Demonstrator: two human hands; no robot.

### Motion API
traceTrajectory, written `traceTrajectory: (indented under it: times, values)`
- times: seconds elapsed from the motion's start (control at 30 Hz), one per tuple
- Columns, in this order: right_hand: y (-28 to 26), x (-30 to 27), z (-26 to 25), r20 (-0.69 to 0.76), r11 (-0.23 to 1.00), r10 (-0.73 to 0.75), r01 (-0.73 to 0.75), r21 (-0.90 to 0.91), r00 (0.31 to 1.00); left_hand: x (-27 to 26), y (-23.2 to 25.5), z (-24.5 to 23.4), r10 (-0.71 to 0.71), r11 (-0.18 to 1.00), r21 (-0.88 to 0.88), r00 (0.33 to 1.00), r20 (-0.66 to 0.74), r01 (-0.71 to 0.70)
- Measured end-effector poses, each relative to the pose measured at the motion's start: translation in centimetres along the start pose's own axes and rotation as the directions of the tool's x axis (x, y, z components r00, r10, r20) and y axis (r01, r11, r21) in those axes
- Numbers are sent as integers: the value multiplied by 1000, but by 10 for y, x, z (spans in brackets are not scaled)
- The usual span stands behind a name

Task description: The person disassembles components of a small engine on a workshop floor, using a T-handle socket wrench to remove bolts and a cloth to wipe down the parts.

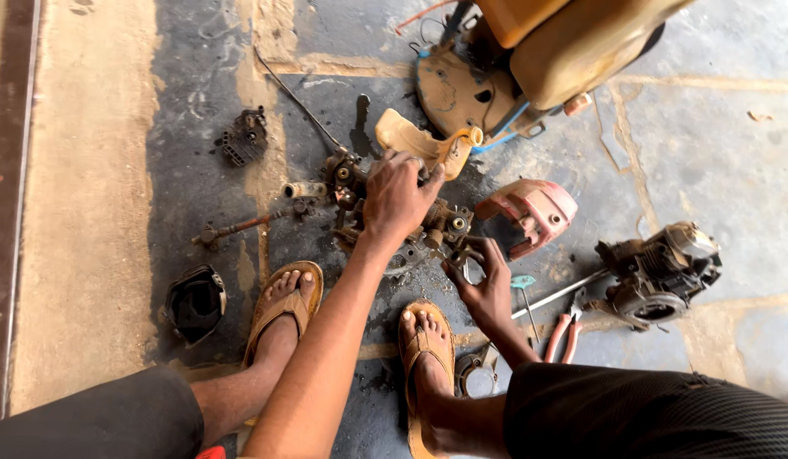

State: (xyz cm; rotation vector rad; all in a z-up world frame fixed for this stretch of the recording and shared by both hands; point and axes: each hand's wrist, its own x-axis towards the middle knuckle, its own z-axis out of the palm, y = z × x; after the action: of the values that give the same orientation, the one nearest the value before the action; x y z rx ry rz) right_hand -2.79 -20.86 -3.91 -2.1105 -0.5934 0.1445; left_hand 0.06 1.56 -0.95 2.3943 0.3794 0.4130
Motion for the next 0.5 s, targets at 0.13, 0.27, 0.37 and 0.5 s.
traceTrajectory:
  times: [0.13, 0.27, 0.37, 0.5]
  values:
    - [-3, 4, -2, 26, 1000, 27, -26, -10, 999, 1, -2, 2, -15, 1000, 8, 1000, 22, 15]
    - [-10, 16, -12, 75, 1000, 21, -22, 4, 997, 2, -3, 3, 60, 998, -11, 995, -78, -61]
    - [-23, 32, -30, 211, 995, 80, -65, -78, 974, 0, 2, -9, -45, 969, -244, 998, -49, 32]
    - [-67, 59, -53, 369, 938, -97, 209, -277, 925, -20, 7, -50, -152, 747, -639, 887, -436, -186]
